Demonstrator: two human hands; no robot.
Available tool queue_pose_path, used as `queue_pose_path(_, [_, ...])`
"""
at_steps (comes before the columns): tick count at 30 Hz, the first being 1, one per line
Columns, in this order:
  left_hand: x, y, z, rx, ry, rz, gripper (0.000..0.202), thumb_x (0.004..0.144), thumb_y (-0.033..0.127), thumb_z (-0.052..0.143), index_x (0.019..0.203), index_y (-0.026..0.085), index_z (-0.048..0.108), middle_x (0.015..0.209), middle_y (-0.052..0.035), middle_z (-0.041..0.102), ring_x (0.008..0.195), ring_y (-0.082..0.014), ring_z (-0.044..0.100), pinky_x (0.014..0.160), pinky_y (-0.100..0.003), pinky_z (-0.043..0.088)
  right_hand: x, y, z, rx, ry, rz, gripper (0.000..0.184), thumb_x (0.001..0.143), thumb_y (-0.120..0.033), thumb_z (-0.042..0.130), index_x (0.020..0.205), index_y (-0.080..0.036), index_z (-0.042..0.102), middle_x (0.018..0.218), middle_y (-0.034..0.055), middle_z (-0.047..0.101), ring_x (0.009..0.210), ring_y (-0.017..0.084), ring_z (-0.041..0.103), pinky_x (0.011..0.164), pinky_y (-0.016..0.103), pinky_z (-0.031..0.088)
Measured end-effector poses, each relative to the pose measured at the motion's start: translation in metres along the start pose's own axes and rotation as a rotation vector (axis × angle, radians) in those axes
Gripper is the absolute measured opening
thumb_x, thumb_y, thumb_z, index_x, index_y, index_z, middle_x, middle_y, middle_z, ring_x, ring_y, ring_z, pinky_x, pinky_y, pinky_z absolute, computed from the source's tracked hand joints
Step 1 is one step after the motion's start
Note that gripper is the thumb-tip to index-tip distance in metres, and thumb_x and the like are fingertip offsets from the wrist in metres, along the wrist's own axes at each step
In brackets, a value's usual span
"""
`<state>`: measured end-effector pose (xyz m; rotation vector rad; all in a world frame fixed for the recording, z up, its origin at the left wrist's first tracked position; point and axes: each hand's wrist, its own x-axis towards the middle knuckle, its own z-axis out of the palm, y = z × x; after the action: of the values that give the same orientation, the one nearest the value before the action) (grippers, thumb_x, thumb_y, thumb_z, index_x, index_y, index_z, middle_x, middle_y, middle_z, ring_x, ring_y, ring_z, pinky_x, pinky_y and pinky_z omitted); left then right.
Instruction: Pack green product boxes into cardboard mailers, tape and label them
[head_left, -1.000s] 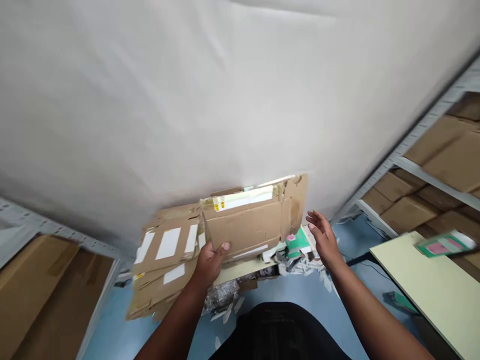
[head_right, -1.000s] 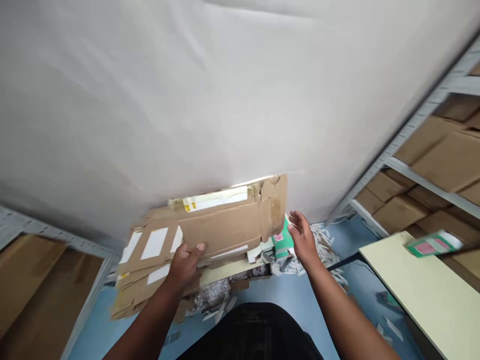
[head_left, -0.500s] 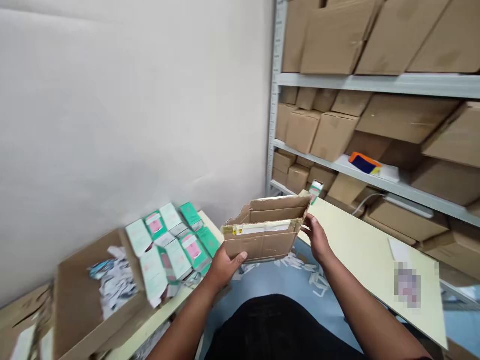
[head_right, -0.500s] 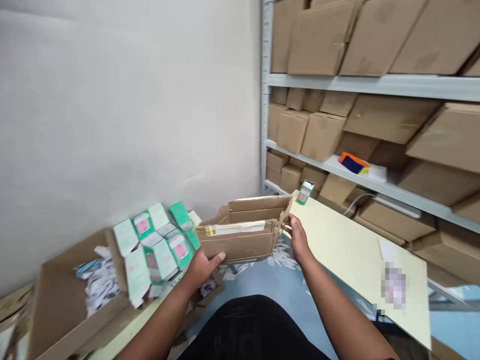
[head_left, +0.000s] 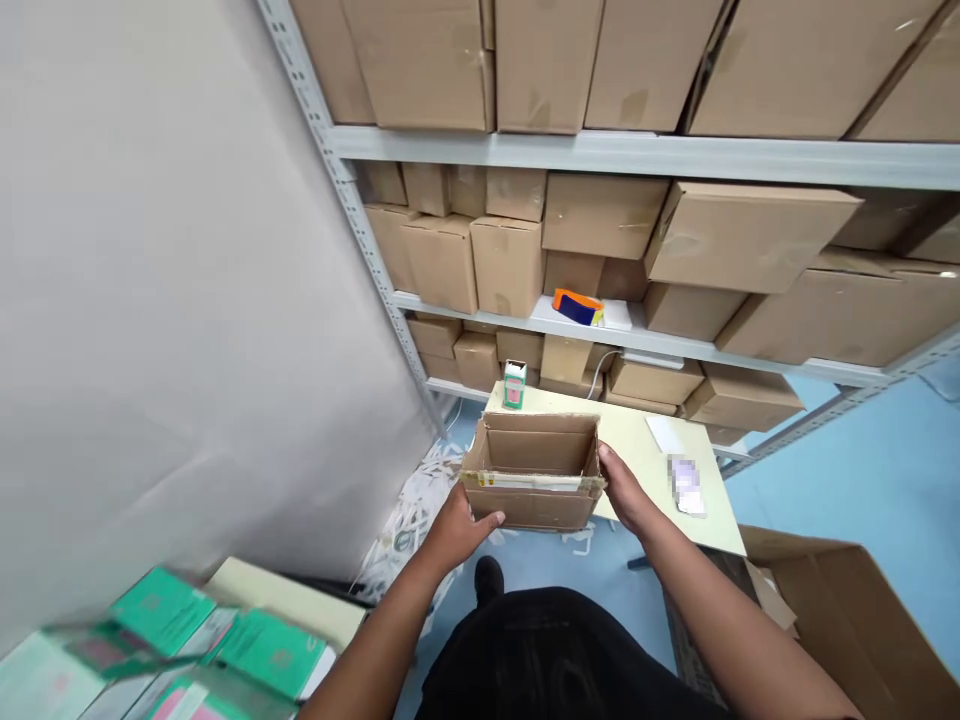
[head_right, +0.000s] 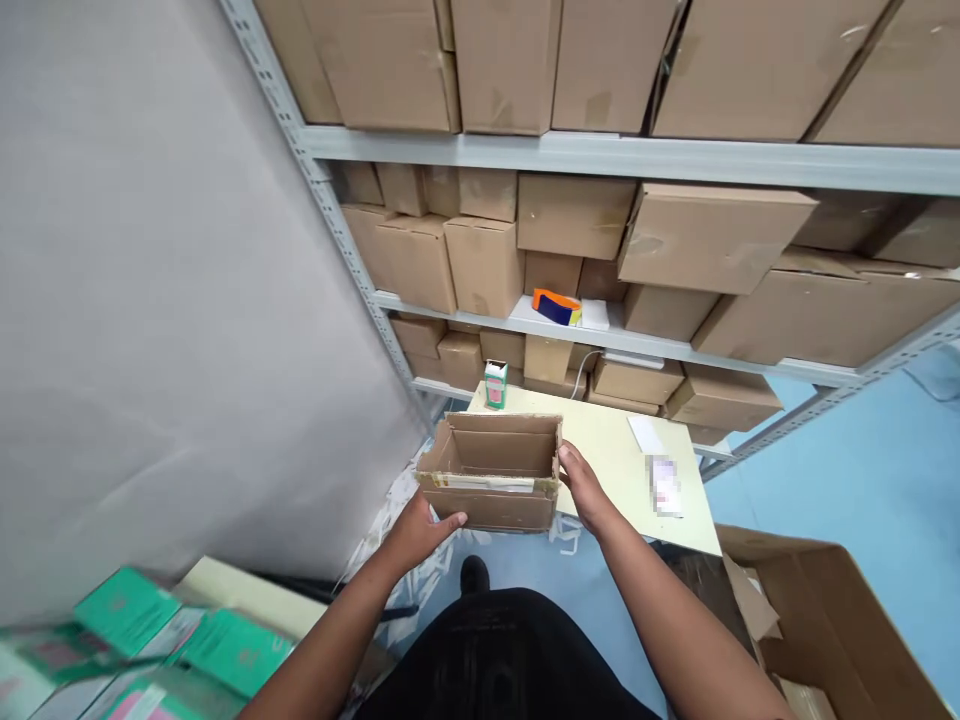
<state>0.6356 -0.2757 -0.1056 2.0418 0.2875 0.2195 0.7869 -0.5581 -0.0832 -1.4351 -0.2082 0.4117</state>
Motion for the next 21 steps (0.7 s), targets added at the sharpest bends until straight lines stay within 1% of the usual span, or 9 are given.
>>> queue_pose_path(4, [0.060, -0.015, 0.010, -0.111, -0.113, 0.008, 0.065, 0.071, 0.033, 0.080, 0.130, 0.021, 0.056, 0.129, -0.0122, 0.064, 0.124, -0.0324, 0.060, 0.110, -0.051, 0.045, 0.027, 0.002, -0.003, -0.038, 0.056, -0.021, 0.056, 0.092, -0.069, 0.056, 0.135, -0.034, 0.066, 0.139, 0.0043, 0.068, 0.131, 0.031, 0.060, 0.111, 0.052, 0.046])
queue_pose_path(7, [0.100, -0.029, 0.011, -0.308, -0.325, 0.026, 0.070, 0.072, 0.026, 0.072, 0.138, 0.023, 0.049, 0.131, -0.0110, 0.063, 0.116, -0.0270, 0.064, 0.106, -0.046, 0.049, 0.047, 0.005, -0.002, -0.100, 0.175, -0.014, 0.060, 0.090, -0.069, 0.061, 0.138, -0.032, 0.065, 0.139, 0.0050, 0.067, 0.131, 0.032, 0.060, 0.112, 0.050, 0.046])
queue_pose_path(10, [0.135, -0.039, 0.012, -0.545, -0.476, -0.035, 0.060, 0.080, 0.034, 0.062, 0.138, 0.025, 0.048, 0.126, -0.0095, 0.065, 0.110, -0.0241, 0.066, 0.099, -0.041, 0.052, 0.061, 0.009, -0.003, -0.107, 0.279, -0.007, 0.063, 0.089, -0.066, 0.064, 0.140, -0.028, 0.063, 0.140, 0.0066, 0.067, 0.130, 0.034, 0.061, 0.111, 0.051, 0.047])
queue_pose_path(13, [0.167, -0.040, 0.018, -0.622, -0.501, -0.162, 0.043, 0.094, 0.051, 0.045, 0.126, 0.023, 0.053, 0.106, -0.0063, 0.067, 0.097, -0.0218, 0.066, 0.086, -0.038, 0.054, 0.070, 0.016, -0.009, -0.087, 0.341, 0.014, 0.062, 0.087, -0.062, 0.069, 0.138, -0.028, 0.064, 0.138, 0.0068, 0.068, 0.127, 0.034, 0.062, 0.110, 0.052, 0.048])
queue_pose_path(14, [0.177, -0.038, 0.023, -0.581, -0.493, -0.181, 0.042, 0.095, 0.056, 0.044, 0.118, 0.023, 0.054, 0.098, -0.0042, 0.066, 0.091, -0.0207, 0.065, 0.082, -0.036, 0.054, 0.072, 0.019, -0.012, -0.086, 0.358, 0.033, 0.061, 0.086, -0.062, 0.070, 0.137, -0.028, 0.065, 0.136, 0.0067, 0.069, 0.126, 0.035, 0.063, 0.109, 0.052, 0.049])
queue_pose_path(16, [0.196, -0.033, 0.037, -0.434, -0.476, -0.162, 0.041, 0.092, 0.061, 0.050, 0.099, 0.021, 0.055, 0.082, 0.0003, 0.061, 0.079, -0.0185, 0.062, 0.075, -0.033, 0.052, 0.076, 0.026, -0.020, -0.094, 0.395, 0.059, 0.062, 0.084, -0.062, 0.072, 0.136, -0.029, 0.066, 0.136, 0.0062, 0.070, 0.124, 0.034, 0.064, 0.108, 0.051, 0.050])
queue_pose_path(18, [0.211, -0.028, 0.055, -0.284, -0.441, -0.110, 0.039, 0.087, 0.059, 0.059, 0.087, 0.021, 0.052, 0.073, 0.0030, 0.056, 0.072, -0.0174, 0.058, 0.072, -0.031, 0.050, 0.081, 0.034, -0.030, -0.112, 0.421, 0.055, 0.064, 0.083, -0.062, 0.072, 0.138, -0.030, 0.064, 0.138, 0.0059, 0.069, 0.126, 0.034, 0.063, 0.108, 0.050, 0.050])
queue_pose_path(19, [0.218, -0.026, 0.064, -0.234, -0.429, -0.086, 0.037, 0.086, 0.057, 0.061, 0.085, 0.021, 0.051, 0.072, 0.0030, 0.056, 0.072, -0.0176, 0.058, 0.071, -0.031, 0.049, 0.083, 0.038, -0.037, -0.124, 0.428, 0.048, 0.065, 0.083, -0.061, 0.073, 0.139, -0.030, 0.063, 0.139, 0.0058, 0.068, 0.127, 0.033, 0.063, 0.108, 0.050, 0.050])
queue_pose_path(21, [0.227, -0.025, 0.082, -0.187, -0.414, -0.062, 0.033, 0.086, 0.050, 0.062, 0.094, 0.020, 0.054, 0.081, 0.0001, 0.061, 0.076, -0.0188, 0.062, 0.073, -0.033, 0.051, 0.089, 0.047, -0.052, -0.144, 0.420, 0.051, 0.067, 0.083, -0.060, 0.073, 0.141, -0.029, 0.062, 0.140, 0.0055, 0.067, 0.127, 0.033, 0.062, 0.108, 0.050, 0.050])
